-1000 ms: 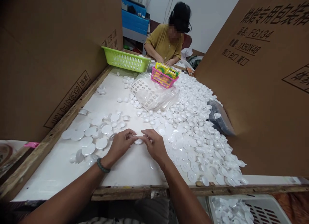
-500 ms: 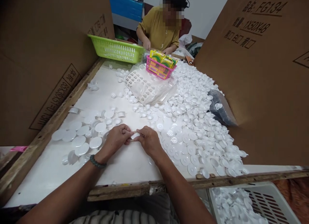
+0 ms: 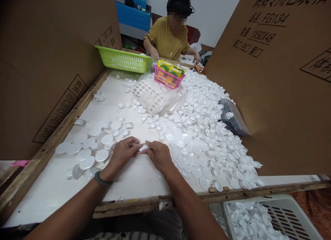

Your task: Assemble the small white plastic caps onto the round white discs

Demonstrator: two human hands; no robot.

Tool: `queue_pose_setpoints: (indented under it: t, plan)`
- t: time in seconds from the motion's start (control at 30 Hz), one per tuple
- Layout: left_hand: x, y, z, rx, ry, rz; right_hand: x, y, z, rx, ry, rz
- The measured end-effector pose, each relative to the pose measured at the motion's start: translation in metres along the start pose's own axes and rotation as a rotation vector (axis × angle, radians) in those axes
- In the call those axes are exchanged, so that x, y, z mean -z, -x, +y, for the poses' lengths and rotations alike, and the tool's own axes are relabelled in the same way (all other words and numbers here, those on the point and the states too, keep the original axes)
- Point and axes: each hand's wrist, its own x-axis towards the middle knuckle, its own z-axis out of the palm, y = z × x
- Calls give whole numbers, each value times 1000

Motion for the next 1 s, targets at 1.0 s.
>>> queue_pose_setpoints:
  t: [1.0]
  plan:
    - [2, 4, -1, -130, -453, 244, -5, -11, -4, 94, 65, 125]
